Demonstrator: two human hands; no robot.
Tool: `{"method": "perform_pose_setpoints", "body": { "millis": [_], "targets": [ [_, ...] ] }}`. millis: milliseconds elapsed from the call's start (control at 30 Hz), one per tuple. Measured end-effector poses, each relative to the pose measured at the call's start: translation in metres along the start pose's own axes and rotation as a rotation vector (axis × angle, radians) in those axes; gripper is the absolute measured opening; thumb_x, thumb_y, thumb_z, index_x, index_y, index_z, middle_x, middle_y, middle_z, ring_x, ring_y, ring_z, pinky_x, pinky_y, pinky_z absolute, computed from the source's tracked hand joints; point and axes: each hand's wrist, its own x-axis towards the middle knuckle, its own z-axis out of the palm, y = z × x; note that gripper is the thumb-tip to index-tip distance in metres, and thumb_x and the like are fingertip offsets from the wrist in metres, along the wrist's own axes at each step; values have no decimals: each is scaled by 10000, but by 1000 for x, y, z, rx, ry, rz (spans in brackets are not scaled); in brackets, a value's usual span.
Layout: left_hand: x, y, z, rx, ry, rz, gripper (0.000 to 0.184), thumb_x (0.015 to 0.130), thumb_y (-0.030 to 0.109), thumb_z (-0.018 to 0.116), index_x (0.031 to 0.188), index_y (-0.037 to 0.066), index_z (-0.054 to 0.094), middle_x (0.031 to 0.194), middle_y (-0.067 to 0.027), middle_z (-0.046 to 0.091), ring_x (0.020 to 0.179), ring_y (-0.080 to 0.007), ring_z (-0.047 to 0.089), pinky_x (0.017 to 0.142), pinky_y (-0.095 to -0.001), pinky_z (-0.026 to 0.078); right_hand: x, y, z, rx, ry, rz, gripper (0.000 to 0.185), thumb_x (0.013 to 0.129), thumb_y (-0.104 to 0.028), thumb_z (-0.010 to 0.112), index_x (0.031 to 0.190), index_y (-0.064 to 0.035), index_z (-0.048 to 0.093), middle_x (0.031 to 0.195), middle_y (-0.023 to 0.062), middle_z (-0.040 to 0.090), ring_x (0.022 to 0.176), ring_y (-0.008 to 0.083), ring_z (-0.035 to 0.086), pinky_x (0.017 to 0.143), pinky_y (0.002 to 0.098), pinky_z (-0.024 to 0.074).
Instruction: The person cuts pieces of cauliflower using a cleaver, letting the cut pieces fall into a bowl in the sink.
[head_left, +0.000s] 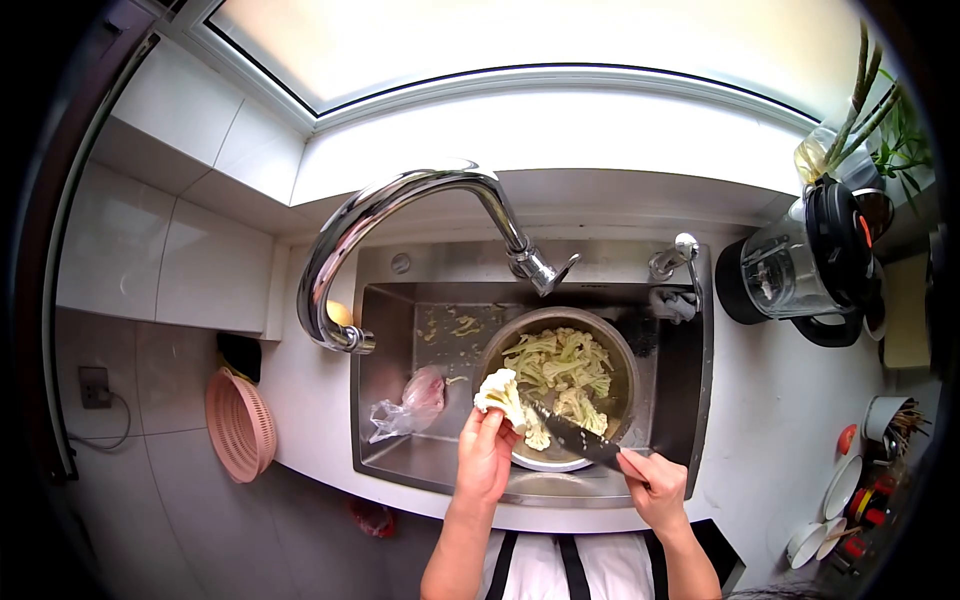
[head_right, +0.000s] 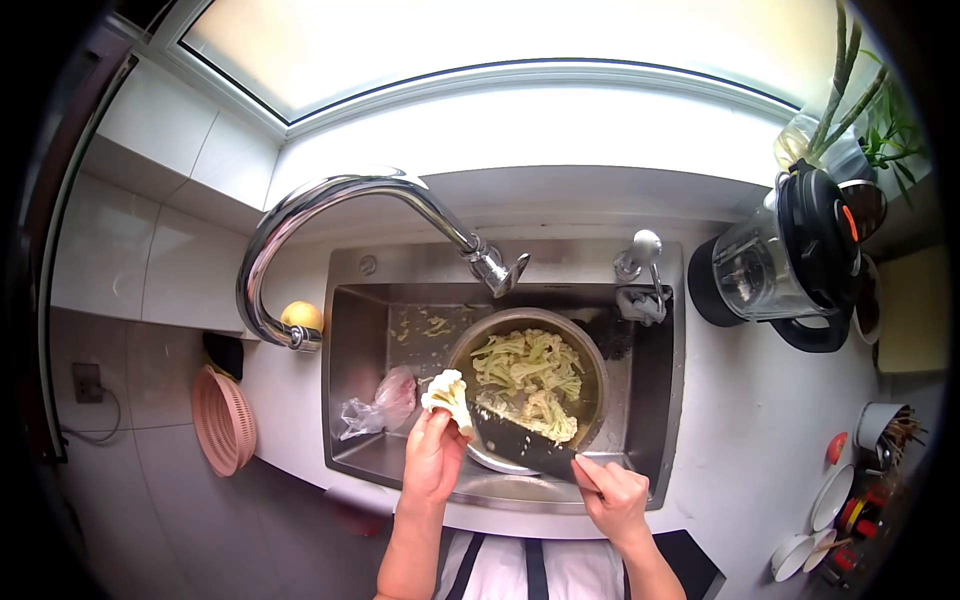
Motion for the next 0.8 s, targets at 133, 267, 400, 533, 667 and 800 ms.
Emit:
{"method": "perform_pose_setpoints", "body": {
  "millis": [133, 267, 400, 533, 667, 800],
  "targets": [
    [0, -9, 8, 71, 30, 128, 299, 999, 104, 571, 1290, 52, 526, 1169, -48, 620, 991, -144, 608, 884, -313, 509, -12, 2, -11, -82, 1, -83, 221, 758, -21, 788, 968, -75, 749, 545, 54, 459, 424, 221, 459, 429, 342, 357],
    [-1, -16, 12, 97, 36, 179, 307, 991, 68, 563, 1294, 42, 520, 1192, -49, 610, 995, -142, 605, 892, -318, 507, -14, 2, -16, -134, 14, -96, 213, 762, -30, 790, 965, -77, 749, 545, 51, 457, 422, 223, 452, 427, 347, 354],
    [-4, -16, 18, 101, 44, 198, 313, 988, 45, 550, 1298, 28, 517, 1217, -52, 606, 1020, -146, 607, 923, -318, 503, -13, 9, -17, -185, 56, -155, 200, 772, -80, 807, 966, -98, 764, 525, 18, 406, 400, 191, 424, 405, 331, 337],
    [-7, -19, 25, 84, 41, 137, 317, 982, 32, 546, 1298, 18, 517, 1241, -65, 605, 1067, -149, 607, 986, -325, 491, -12, 9, -18, -196, 71, -187, 208, 764, -65, 808, 965, -93, 760, 527, 6, 380, 401, 175, 408, 404, 322, 326],
    [-21, -41, 19, 1, -33, -56, 357, 1007, 242, 530, 1299, 38, 538, 1220, -95, 634, 1090, -189, 636, 944, -359, 535, 1, -4, -13, -214, 134, -260, 226, 756, -48, 806, 974, -78, 756, 531, -6, 372, 410, 155, 402, 407, 312, 314],
    [-27, -51, 18, -67, -31, -114, 408, 1008, 317, 533, 1310, 44, 543, 1216, -96, 642, 1089, -202, 645, 934, -370, 544, 15, -12, -10, -181, 131, -294, 267, 743, -20, 785, 1006, -59, 756, 543, 12, 408, 429, 167, 408, 425, 318, 305]
  ]
}}
